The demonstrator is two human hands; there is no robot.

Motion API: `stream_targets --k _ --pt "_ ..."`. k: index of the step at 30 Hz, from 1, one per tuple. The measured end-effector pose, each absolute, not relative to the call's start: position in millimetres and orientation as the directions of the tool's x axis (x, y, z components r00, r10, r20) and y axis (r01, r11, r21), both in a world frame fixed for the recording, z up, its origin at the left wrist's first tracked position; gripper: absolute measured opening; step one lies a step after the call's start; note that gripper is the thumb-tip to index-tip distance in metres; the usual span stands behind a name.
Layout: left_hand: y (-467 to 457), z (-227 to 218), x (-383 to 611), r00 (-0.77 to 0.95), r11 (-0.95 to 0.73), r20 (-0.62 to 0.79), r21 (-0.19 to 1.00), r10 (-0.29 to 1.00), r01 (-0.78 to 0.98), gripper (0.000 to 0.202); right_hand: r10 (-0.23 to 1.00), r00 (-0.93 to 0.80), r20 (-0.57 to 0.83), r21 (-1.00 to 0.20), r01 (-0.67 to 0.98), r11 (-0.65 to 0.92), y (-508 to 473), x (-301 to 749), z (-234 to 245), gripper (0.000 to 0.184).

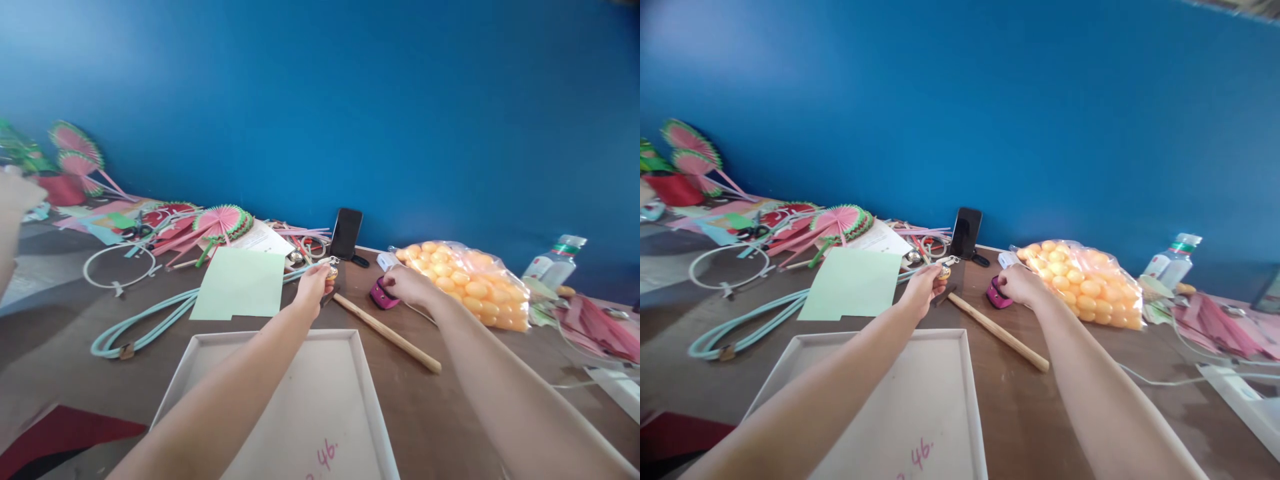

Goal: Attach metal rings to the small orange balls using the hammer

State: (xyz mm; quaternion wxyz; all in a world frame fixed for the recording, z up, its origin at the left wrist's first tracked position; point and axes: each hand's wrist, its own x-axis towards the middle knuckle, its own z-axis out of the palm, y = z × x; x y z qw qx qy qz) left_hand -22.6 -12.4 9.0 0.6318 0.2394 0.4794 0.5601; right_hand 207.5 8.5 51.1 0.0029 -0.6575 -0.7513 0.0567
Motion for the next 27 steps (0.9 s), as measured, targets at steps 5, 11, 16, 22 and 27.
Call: stream_targets --k 5,11,16,22,27 --pt "-13.5 8.2 -22.7 -0.076 0.245 -0.317 0.846 0.945 -0.473 0.018 0.996 -0.087 0.015 -0.324 0.942 0.087 5.6 222.0 54.0 0.011" --pt "-14.6 8.7 -22.4 -0.064 0.249 -0.309 0.858 0.949 -0.45 0.019 0.995 0.002 0.102 -0.543 0.838 0.054 -3.5 229.6 46.6 0.016" --pt "-14.7 8.3 -21.9 -0.06 0.257 -0.314 0.86 0.948 -0.442 0.018 0.997 -0.034 0.068 -0.41 0.91 0.059 -2.5 227.5 44.7 0.015" --pt "-14.8 8.3 -22.0 -0.049 0.259 -0.312 0.858 0.949 -0.444 0.02 0.985 -0.104 -0.14 -0.048 0.994 0.098 4.5 206.7 59.8 0.012" --pt "-15.2 9.0 -22.0 -0.037 0.265 -0.312 0.858 0.949 -0.44 0.021 0.969 -0.084 -0.23 0.07 0.992 0.103 13.6 192.7 59.1 0.008"
